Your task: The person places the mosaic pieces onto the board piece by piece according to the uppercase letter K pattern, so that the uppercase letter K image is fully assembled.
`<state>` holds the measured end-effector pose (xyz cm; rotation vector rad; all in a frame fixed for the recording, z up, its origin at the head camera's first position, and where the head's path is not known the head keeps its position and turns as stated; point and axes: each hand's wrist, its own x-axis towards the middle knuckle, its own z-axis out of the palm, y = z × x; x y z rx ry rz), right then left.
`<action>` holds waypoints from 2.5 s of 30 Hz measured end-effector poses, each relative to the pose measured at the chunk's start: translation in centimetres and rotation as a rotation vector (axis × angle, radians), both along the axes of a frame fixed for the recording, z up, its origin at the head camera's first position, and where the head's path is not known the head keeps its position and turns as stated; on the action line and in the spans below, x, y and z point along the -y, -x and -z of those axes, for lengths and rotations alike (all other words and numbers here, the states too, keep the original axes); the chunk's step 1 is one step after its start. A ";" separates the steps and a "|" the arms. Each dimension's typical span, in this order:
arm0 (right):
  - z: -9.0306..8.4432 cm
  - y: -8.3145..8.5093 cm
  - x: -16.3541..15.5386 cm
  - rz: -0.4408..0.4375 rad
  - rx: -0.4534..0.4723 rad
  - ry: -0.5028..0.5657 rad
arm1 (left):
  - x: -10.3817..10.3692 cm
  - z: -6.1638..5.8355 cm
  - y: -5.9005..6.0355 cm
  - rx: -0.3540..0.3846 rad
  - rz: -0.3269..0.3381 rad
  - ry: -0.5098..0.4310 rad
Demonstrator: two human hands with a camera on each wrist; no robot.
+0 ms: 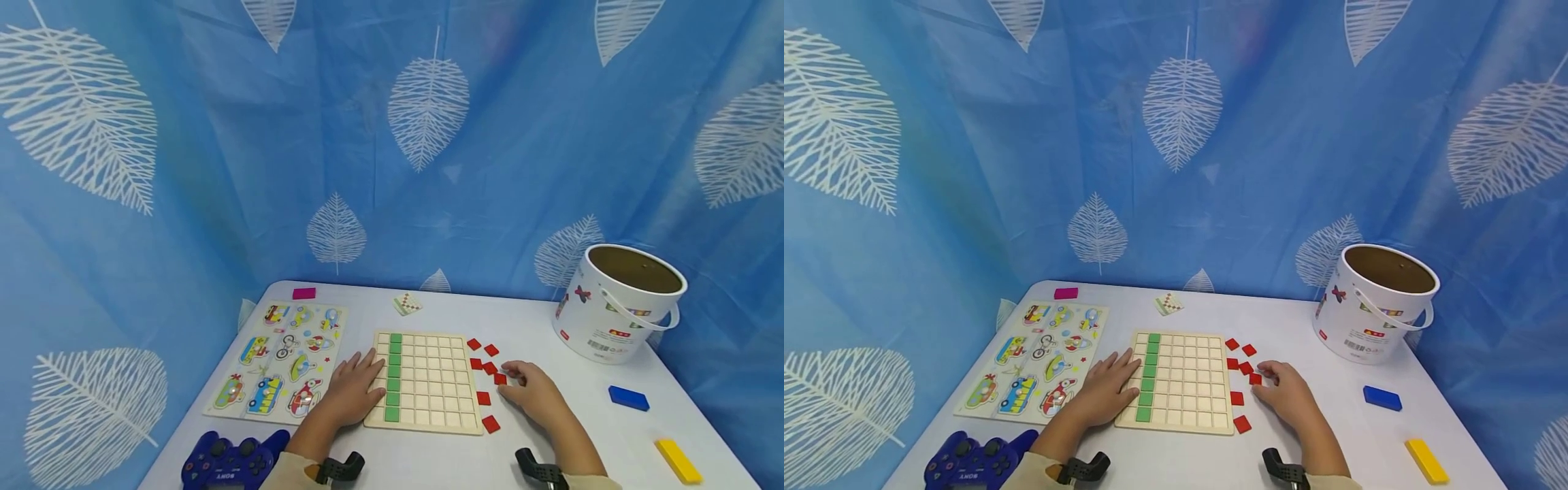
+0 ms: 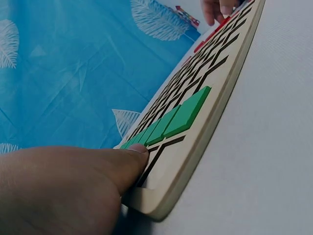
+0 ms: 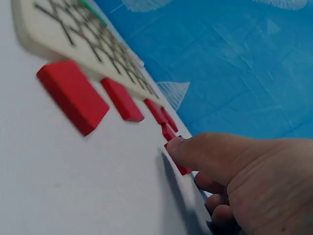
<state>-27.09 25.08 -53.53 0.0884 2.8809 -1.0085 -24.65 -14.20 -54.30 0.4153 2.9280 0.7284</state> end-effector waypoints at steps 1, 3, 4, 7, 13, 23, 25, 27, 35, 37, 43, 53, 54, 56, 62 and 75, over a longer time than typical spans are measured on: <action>0.1 0.0 0.0 -0.016 -0.012 0.000 | 0.0 0.0 -0.1 -0.001 -0.001 -0.002; 0.1 0.0 0.2 -0.038 -0.031 -0.013 | 0.0 -0.1 -0.1 -0.007 -0.006 -0.006; 0.1 0.0 0.3 -0.042 -0.037 -0.018 | 0.0 -0.1 -0.1 -0.007 -0.009 -0.007; 0.1 0.0 0.8 -0.036 -0.041 -0.029 | -0.1 -0.2 -0.1 -0.009 -0.012 -0.007; 0.1 0.0 1.3 0.000 -0.046 -0.032 | -0.1 -0.1 -0.2 -0.007 -0.011 -0.016; -0.1 -0.1 1.5 0.043 -0.032 -0.042 | -0.1 0.0 0.0 0.004 -0.012 0.012; -0.3 -0.2 1.5 0.053 -0.025 -0.033 | -0.2 0.1 0.0 0.006 -0.010 0.011; -0.6 -0.3 1.8 0.072 -0.023 -0.003 | -0.3 0.0 0.1 0.007 -0.006 0.010; -2.6 -0.6 10.4 -0.080 -0.076 0.196 | -0.1 -0.2 0.2 0.015 -0.010 0.012; -2.7 -0.4 13.0 -0.157 -0.095 0.218 | -0.1 -0.2 0.1 0.016 -0.013 0.011; -1.4 0.1 17.7 -0.242 -0.115 0.157 | -0.1 0.1 -0.1 0.019 -0.004 0.003; -0.2 0.2 18.3 -0.234 -0.206 0.087 | -0.1 -0.3 -0.1 0.008 -0.013 0.007; -0.2 0.3 18.3 -0.229 -0.210 0.088 | 0.0 -0.4 -0.1 0.008 -0.012 0.009; -0.2 0.2 18.3 -0.217 -0.212 0.091 | 0.0 -0.4 -0.1 0.007 -0.006 0.017; -0.5 0.3 17.5 -0.228 -0.193 0.119 | 0.1 -0.4 -0.1 0.005 -0.013 0.019; -0.5 1.7 4.4 0.112 -0.091 0.078 | -0.2 -0.6 -0.2 0.020 -0.023 0.022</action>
